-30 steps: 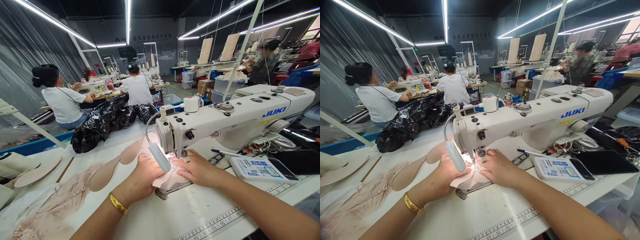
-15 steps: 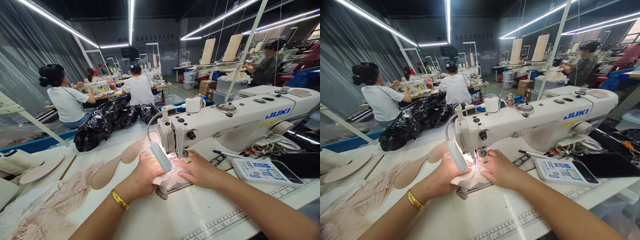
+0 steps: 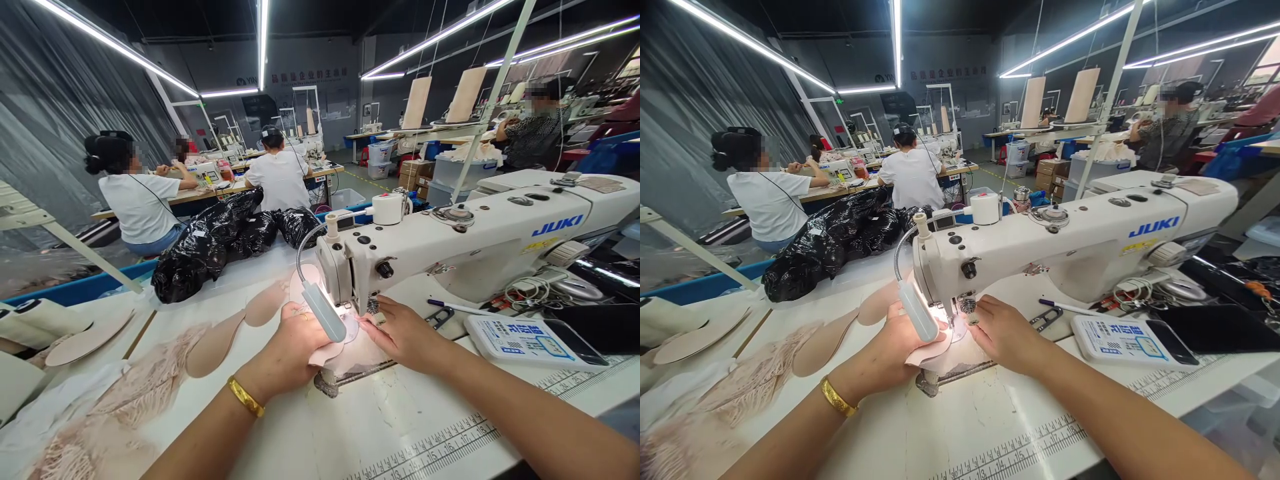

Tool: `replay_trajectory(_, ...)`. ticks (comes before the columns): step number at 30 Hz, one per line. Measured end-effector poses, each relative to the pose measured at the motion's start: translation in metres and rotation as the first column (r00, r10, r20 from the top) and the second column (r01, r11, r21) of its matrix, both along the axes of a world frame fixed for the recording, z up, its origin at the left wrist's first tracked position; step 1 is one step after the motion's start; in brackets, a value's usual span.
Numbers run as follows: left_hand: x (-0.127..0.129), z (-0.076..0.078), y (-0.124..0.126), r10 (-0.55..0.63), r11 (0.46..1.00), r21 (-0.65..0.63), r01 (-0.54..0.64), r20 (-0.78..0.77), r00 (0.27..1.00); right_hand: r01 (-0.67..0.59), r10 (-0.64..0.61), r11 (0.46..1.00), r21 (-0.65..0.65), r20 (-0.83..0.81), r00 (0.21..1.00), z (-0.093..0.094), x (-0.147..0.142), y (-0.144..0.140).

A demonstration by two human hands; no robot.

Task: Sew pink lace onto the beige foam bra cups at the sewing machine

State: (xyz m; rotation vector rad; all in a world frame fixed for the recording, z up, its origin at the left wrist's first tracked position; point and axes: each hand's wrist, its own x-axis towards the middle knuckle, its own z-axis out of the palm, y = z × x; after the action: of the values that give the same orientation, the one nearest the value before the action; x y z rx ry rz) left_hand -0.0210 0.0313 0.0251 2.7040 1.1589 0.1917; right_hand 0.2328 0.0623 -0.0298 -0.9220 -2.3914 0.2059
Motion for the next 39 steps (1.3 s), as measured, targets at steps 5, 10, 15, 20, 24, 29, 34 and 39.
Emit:
replay_trajectory(5, 0.000, -0.005, -0.001, 0.000, 1.000, 0.016, -0.001, 0.024, 1.000, 0.014, -0.014, 0.999, -0.042, -0.013, 1.000, 0.003, -0.002, -0.003)
replay_trajectory(10, 0.000, -0.007, -0.003, 0.018, 1.000, -0.002, -0.018, 0.017, 1.000, 0.012, -0.013, 0.998, -0.058, -0.018, 1.000, 0.005, -0.002, -0.003)
replay_trajectory(15, -0.001, -0.009, -0.003, 0.020, 1.000, -0.011, -0.019, 0.052, 0.998, -0.011, 0.009, 0.998, -0.055, -0.027, 1.000, 0.006, -0.002, -0.003)
replay_trajectory(20, -0.002, -0.009, -0.002, 0.023, 1.000, 0.002, -0.024, 0.028, 0.999, -0.014, 0.014, 1.000, -0.019, -0.020, 1.000, 0.003, 0.000, -0.002)
replay_trajectory(24, -0.003, -0.009, -0.002, 0.025, 1.000, 0.015, -0.025, 0.019, 1.000, -0.007, 0.007, 1.000, 0.007, -0.003, 1.000, 0.002, 0.003, -0.002)
replay_trajectory(29, -0.003, -0.012, -0.004, 0.022, 0.999, 0.032, -0.024, 0.067, 0.998, 0.005, -0.005, 1.000, -0.015, 0.001, 1.000, 0.003, 0.004, -0.003)
replay_trajectory(34, -0.006, -0.019, -0.006, 0.045, 0.994, 0.099, -0.053, 0.082, 0.996, -0.006, 0.006, 0.999, -0.033, 0.005, 1.000, 0.005, 0.004, -0.004)
replay_trajectory(39, -0.012, -0.030, -0.007, -0.016, 0.979, 0.201, -0.010, 0.129, 0.992, -0.011, 0.012, 1.000, -0.028, 0.045, 0.999, 0.003, 0.004, -0.006)
